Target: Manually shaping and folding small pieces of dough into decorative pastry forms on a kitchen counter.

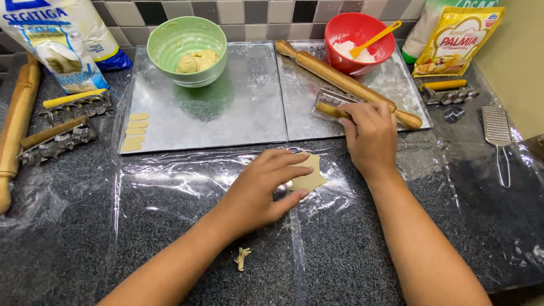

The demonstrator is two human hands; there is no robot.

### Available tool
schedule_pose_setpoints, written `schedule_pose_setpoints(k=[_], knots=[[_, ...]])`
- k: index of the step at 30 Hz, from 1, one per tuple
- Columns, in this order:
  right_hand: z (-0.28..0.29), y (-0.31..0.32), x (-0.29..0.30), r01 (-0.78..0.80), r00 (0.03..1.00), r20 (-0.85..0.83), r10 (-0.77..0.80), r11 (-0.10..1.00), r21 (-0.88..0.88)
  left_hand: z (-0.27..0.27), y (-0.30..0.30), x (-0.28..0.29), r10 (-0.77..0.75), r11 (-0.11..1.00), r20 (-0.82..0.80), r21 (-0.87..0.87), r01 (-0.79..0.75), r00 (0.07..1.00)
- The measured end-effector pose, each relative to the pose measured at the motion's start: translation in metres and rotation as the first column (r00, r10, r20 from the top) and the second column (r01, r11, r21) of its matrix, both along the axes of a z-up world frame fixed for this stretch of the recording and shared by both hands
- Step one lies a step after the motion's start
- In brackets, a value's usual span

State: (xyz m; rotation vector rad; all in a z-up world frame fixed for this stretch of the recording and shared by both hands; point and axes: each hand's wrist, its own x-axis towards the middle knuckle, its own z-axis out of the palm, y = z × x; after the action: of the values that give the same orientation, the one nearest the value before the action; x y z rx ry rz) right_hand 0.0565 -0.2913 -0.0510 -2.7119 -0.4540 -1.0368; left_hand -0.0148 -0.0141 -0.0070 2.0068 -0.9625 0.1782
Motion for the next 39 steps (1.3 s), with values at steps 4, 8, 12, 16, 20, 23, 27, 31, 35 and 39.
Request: schedule_pose_setpoints(k=[4, 8, 12, 16, 20, 23, 27, 31, 35, 39], knots=[[0.004, 0.004, -0.002, -0.011, 1.000, 0.000, 0.011, 0.999, 0.040, 0.068, -0.008, -0.031, 0.002, 0.992, -0.095, -0.126, -0.014, 0.995], [0.010, 0.009, -0.006, -0.049, 0.997, -0.048, 0.054, 0.995, 0.090, 0.091, -0.016, -0.030, 0.046, 0.984, -0.082, -0.171, -0.059, 0.996], [0.018, 0.011, -0.014, -0.094, 0.985, -0.111, 0.129, 0.957, 0.275, 0.059, -0.023, 0.015, 0.093, 0.979, 0.176, -0.197, -0.058, 0.980], [0.047, 0.003, -0.031, -0.222, 0.969, -0.043, 0.243, 0.935, 0.277, 0.006, -0.026, 0.043, 0.232, 0.945, 0.209, -0.280, -0.169, 0.950], [0.068, 0.001, -0.050, -0.150, 0.910, -0.320, 0.265, 0.928, 0.341, -0.011, -0.029, 0.044, 0.134, 0.972, 0.088, -0.206, -0.113, 0.987], [0.071, -0.001, -0.055, -0.217, 0.840, -0.437, 0.321, 0.937, 0.272, -0.011, -0.029, 0.043, 0.007, 0.988, 0.075, -0.156, 0.005, 0.997], [0.066, 0.002, -0.058, -0.275, 0.725, -0.583, 0.367, 0.930, 0.244, -0.022, -0.031, 0.048, -0.076, 0.997, 0.005, -0.001, 0.076, 0.997], [0.063, 0.000, -0.058, -0.212, 0.734, -0.626, 0.261, 0.965, 0.154, -0.030, -0.029, 0.052, -0.060, 0.998, -0.002, 0.034, 0.060, 0.998], [0.066, 0.002, -0.057, -0.262, 0.711, -0.637, 0.298, 0.953, 0.154, -0.034, -0.028, 0.055, -0.083, 0.996, 0.031, 0.031, 0.082, 0.996], [0.069, 0.007, -0.058, -0.296, 0.660, -0.665, 0.349, 0.935, 0.197, -0.036, -0.026, 0.056, -0.101, 0.993, 0.015, 0.068, 0.100, 0.995]])
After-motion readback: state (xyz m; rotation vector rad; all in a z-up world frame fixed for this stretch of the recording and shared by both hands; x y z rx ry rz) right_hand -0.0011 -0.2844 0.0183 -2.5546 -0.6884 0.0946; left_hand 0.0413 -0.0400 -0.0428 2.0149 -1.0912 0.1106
